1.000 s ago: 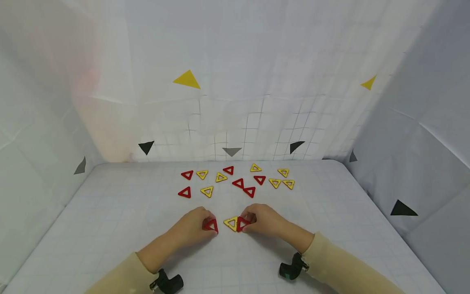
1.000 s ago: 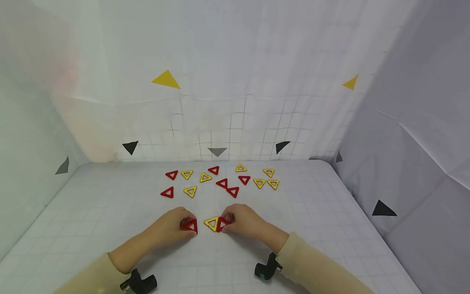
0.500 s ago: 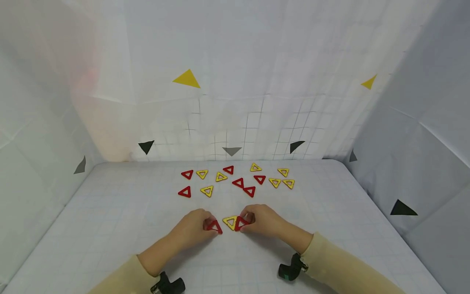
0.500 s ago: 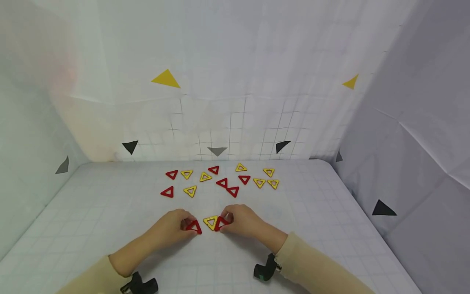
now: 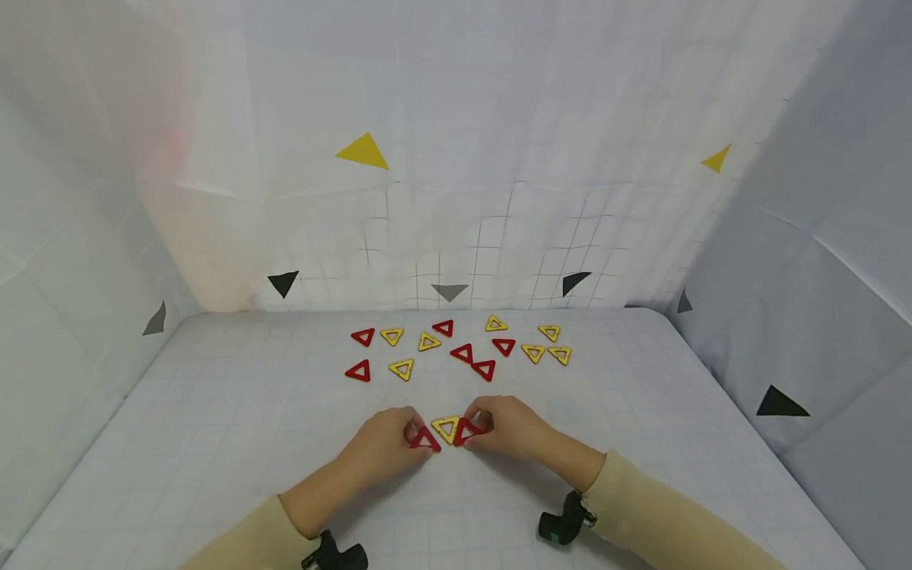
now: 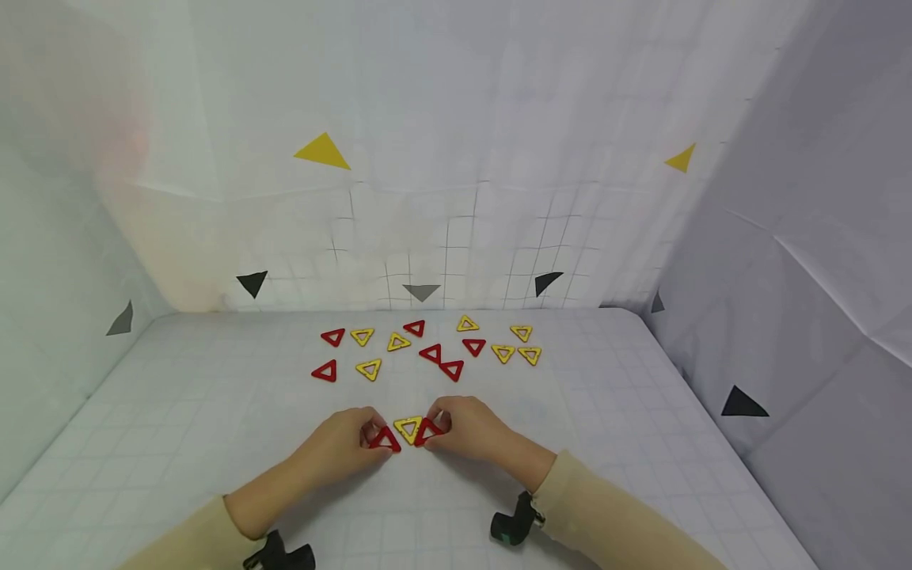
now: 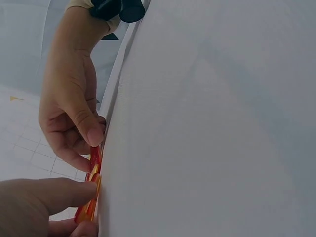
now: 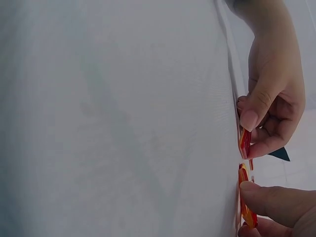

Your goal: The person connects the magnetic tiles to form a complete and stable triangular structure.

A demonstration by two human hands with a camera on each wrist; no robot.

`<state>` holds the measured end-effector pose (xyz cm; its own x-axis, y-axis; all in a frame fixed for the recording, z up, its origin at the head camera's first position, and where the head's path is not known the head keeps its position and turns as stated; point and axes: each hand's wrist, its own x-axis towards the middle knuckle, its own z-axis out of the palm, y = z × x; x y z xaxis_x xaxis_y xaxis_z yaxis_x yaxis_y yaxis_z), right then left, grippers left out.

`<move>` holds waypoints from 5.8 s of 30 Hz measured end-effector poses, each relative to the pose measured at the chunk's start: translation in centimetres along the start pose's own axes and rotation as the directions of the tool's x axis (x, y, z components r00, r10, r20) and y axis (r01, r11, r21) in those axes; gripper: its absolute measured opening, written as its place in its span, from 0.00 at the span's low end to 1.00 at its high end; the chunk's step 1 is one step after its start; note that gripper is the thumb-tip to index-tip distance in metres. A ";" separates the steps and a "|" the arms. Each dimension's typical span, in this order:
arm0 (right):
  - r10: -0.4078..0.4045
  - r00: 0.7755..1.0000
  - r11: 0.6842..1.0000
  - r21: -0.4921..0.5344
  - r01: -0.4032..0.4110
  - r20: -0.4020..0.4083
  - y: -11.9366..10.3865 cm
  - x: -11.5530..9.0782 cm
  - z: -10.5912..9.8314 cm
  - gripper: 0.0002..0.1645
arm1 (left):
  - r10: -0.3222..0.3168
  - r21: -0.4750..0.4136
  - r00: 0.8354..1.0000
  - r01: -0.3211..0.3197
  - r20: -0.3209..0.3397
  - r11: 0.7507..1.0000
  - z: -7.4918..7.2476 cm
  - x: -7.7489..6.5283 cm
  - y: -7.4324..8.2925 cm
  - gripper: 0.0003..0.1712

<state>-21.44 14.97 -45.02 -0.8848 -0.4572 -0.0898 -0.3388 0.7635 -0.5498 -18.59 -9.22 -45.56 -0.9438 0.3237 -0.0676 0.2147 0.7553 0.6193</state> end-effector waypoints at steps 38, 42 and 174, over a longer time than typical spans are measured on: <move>0.004 1.000 1.000 0.024 -0.005 0.024 -0.5 -0.1 -0.1 0.20 | 0.017 -0.056 0.999 -0.016 0.030 0.998 -0.1 -0.1 0.2 0.20; 0.001 1.000 1.000 0.029 -0.002 0.028 -0.4 0.0 0.0 0.20 | 0.019 -0.094 0.998 -0.014 0.059 0.995 -0.3 0.0 -0.1 0.21; -0.081 0.996 0.985 0.152 0.076 0.026 -0.2 0.2 -0.3 0.06 | 0.086 -0.306 0.993 -0.107 -0.083 0.946 1.0 1.8 -0.5 0.19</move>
<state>-21.66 14.91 -44.70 -0.8459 -0.5291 -0.0668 -0.3521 0.6483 -0.6751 -20.20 -8.48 -46.77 -0.9394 0.3390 0.0510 0.2275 0.5050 0.8326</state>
